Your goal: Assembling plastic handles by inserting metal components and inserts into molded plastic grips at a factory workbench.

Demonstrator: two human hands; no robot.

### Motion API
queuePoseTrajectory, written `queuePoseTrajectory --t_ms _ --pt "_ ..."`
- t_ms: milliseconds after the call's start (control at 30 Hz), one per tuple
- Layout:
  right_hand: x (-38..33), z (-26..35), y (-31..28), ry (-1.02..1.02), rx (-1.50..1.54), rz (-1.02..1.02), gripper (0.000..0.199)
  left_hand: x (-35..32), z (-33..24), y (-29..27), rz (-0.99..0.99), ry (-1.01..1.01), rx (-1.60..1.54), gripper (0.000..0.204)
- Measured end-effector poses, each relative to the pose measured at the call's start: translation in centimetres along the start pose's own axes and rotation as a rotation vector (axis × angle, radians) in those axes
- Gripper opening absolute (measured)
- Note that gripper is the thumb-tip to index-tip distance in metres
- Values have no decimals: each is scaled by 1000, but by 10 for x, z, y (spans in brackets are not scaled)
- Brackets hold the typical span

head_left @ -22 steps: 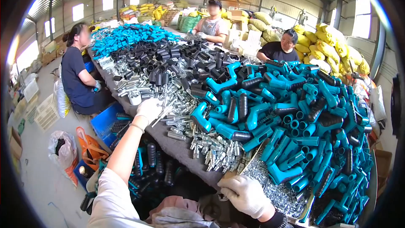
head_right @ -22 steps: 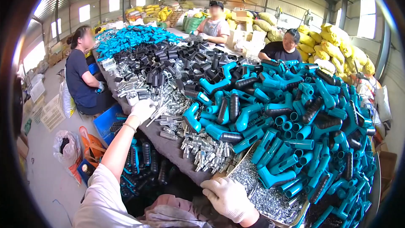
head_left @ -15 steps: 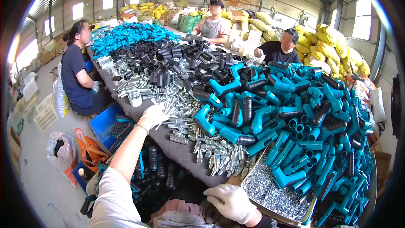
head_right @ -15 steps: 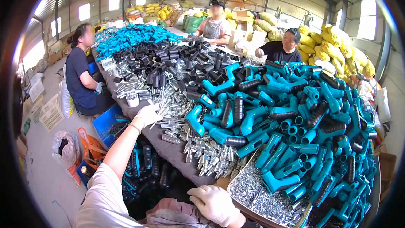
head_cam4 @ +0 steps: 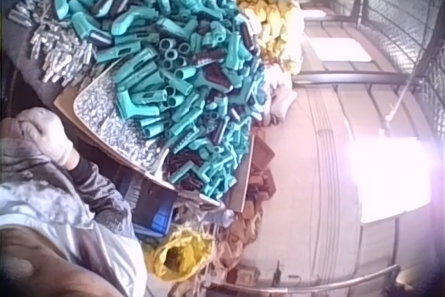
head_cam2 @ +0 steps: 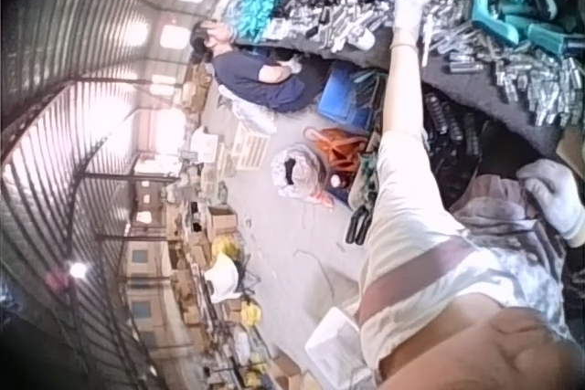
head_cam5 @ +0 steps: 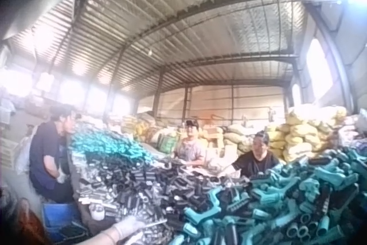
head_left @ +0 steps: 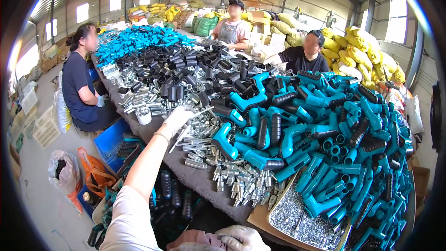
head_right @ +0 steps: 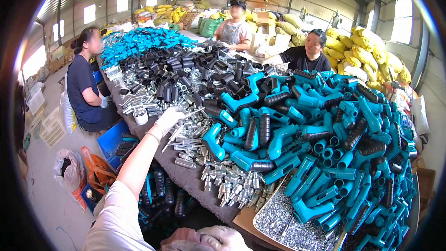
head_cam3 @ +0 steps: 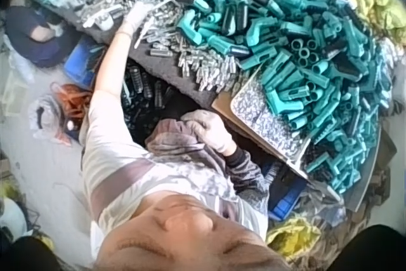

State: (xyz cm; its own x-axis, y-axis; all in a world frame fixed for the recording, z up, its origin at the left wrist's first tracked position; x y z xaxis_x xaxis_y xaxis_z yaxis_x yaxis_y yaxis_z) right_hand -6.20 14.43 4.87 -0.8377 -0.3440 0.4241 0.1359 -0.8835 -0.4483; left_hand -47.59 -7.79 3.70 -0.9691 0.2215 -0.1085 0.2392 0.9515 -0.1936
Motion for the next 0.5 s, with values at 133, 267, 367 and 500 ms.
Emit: queuePoseTrajectory --t_ms 133,267,367,500 --pt "-15 -1 4 43 18 10 20 33 -5 14 -298 252 580 39" --pt "-30 -6 6 64 29 -57 21 21 -33 49 -318 51 860 44" --pt "-35 -7 13 75 48 -57 21 24 -45 64 -311 34 899 42" --pt "-34 -1 19 -42 -30 -35 20 43 -20 33 -422 6 914 40"
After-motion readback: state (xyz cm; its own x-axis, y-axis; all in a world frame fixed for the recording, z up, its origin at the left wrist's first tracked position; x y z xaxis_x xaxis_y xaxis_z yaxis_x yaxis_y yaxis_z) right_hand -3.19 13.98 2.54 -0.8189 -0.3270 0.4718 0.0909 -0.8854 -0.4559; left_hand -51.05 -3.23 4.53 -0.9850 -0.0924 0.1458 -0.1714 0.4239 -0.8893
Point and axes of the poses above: each hand's wrist, its own x-axis towards the middle knuckle, its own y-axis out of the palm, z = x × y, the point moved 2 cm from there along x, towards the middle knuckle, and after that the axes turned 9 degrees about -y, right-handed, at the moved point
